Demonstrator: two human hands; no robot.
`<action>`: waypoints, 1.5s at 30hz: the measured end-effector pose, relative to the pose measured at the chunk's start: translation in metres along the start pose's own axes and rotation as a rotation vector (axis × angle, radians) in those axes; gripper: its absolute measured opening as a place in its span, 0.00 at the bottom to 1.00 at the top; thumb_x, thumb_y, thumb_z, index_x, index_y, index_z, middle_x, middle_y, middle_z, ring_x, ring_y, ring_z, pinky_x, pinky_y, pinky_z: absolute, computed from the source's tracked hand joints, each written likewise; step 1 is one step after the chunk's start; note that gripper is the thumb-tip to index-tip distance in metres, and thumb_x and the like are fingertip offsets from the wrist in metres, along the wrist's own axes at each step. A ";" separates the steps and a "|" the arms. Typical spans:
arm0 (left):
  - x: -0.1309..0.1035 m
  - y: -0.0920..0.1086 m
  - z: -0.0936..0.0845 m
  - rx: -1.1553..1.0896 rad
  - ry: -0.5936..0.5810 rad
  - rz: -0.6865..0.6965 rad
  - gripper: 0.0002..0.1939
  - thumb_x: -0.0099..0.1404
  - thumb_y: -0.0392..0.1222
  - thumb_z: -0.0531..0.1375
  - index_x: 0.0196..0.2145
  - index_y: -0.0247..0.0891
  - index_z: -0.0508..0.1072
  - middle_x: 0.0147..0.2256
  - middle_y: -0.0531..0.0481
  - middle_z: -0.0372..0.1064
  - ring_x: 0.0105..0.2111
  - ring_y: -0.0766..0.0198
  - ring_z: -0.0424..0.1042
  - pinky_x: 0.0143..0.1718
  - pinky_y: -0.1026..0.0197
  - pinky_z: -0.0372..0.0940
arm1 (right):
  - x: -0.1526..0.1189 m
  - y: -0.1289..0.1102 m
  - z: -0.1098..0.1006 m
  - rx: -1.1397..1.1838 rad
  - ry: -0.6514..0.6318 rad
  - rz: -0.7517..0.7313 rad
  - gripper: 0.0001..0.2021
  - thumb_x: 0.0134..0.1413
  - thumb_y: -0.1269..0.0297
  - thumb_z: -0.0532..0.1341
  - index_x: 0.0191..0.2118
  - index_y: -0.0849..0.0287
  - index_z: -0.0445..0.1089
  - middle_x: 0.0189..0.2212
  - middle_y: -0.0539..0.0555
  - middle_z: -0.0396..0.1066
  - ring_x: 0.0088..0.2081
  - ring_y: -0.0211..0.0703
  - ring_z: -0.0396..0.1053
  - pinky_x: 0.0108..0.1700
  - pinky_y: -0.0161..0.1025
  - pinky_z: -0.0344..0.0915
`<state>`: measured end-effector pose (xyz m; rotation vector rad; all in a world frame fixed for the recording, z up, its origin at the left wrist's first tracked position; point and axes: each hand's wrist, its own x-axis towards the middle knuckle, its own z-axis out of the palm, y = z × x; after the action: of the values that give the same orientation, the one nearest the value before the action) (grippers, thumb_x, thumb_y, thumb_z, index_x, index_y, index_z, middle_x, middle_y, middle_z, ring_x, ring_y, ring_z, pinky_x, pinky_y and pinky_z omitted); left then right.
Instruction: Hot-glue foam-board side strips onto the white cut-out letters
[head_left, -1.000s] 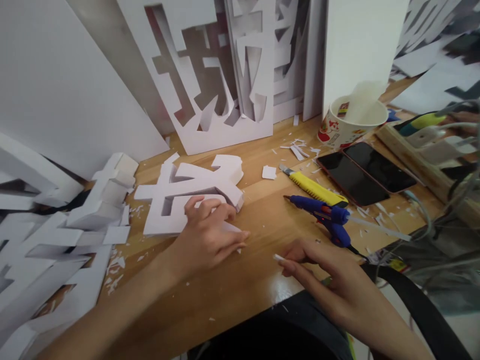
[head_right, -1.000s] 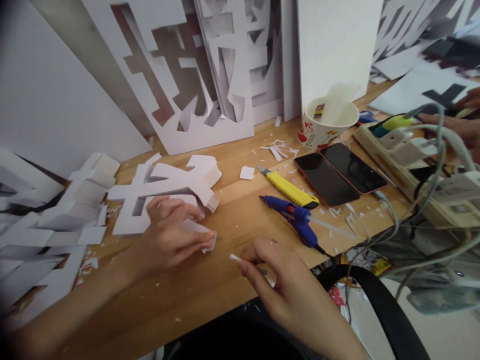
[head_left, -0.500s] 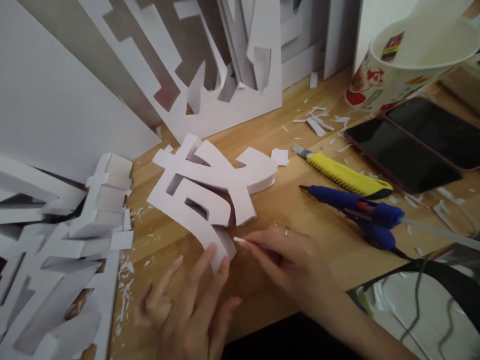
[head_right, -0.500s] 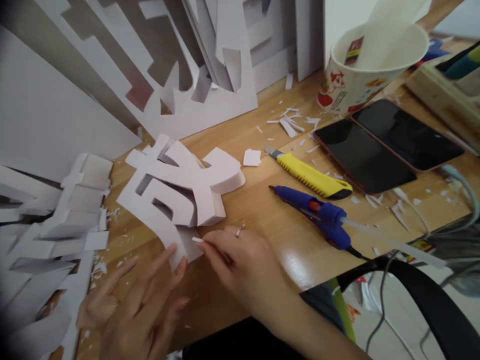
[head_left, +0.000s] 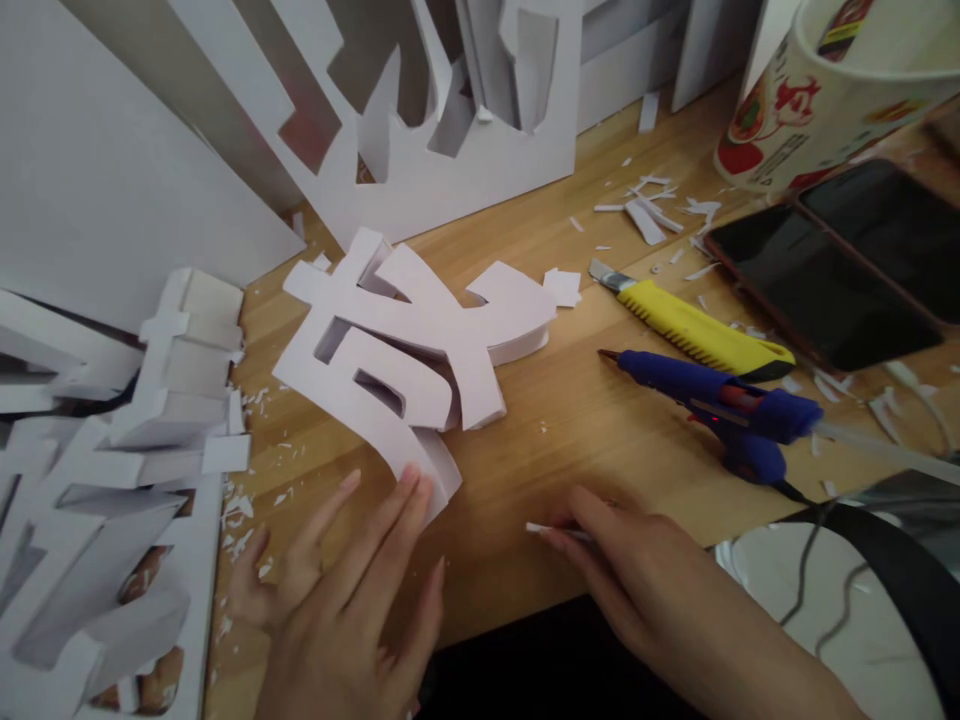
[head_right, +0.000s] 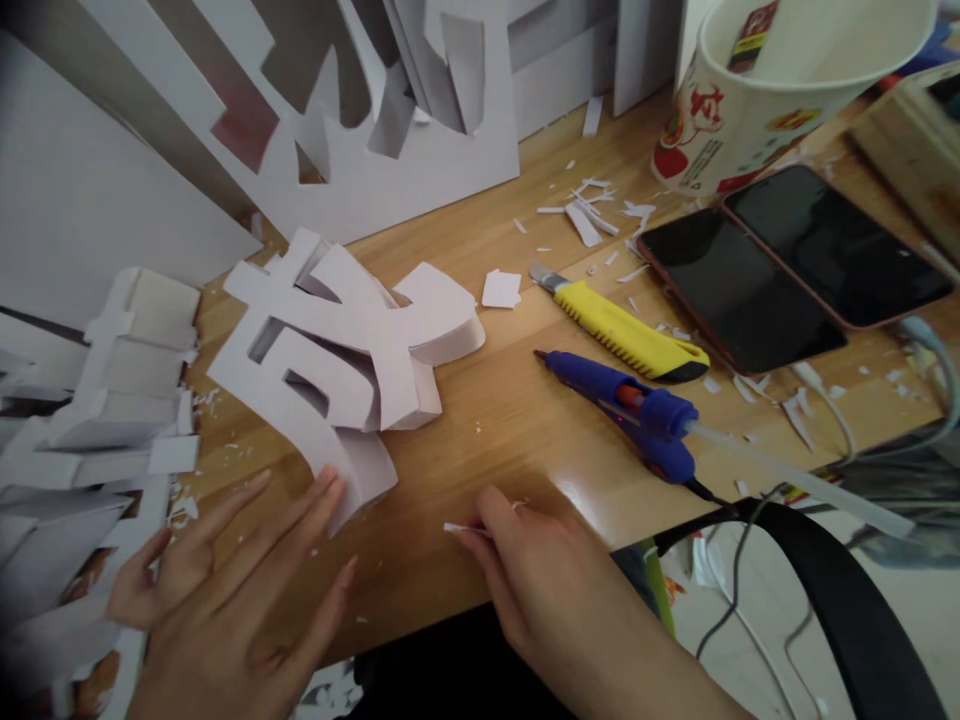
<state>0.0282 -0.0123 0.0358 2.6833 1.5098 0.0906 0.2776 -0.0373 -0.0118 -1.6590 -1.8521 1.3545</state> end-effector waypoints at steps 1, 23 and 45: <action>0.002 0.000 -0.002 0.006 0.019 -0.018 0.35 0.66 0.45 0.56 0.69 0.48 0.52 0.53 0.50 0.75 0.61 0.45 0.62 0.62 0.38 0.46 | -0.004 0.000 0.001 0.007 -0.036 0.004 0.15 0.71 0.55 0.47 0.34 0.54 0.61 0.26 0.52 0.73 0.25 0.43 0.70 0.27 0.39 0.58; 0.009 -0.027 -0.004 -0.394 -0.017 -0.058 0.46 0.52 0.20 0.45 0.69 0.39 0.44 0.54 0.45 0.74 0.61 0.52 0.56 0.62 0.31 0.36 | -0.063 -0.045 0.011 0.261 -0.562 -0.433 0.10 0.61 0.60 0.63 0.34 0.60 0.79 0.29 0.53 0.75 0.32 0.38 0.71 0.36 0.33 0.64; 0.012 -0.043 0.049 -0.145 0.099 -0.073 0.45 0.53 0.26 0.46 0.69 0.39 0.48 0.60 0.47 0.68 0.62 0.50 0.59 0.62 0.40 0.45 | -0.099 -0.075 -0.082 1.059 0.442 -0.488 0.17 0.40 0.55 0.77 0.29 0.56 0.71 0.31 0.50 0.79 0.34 0.37 0.75 0.42 0.36 0.70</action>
<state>0.0018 0.0190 -0.0169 2.5430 1.5608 0.3200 0.3212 -0.0814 0.1229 -0.7796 -0.8856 1.2451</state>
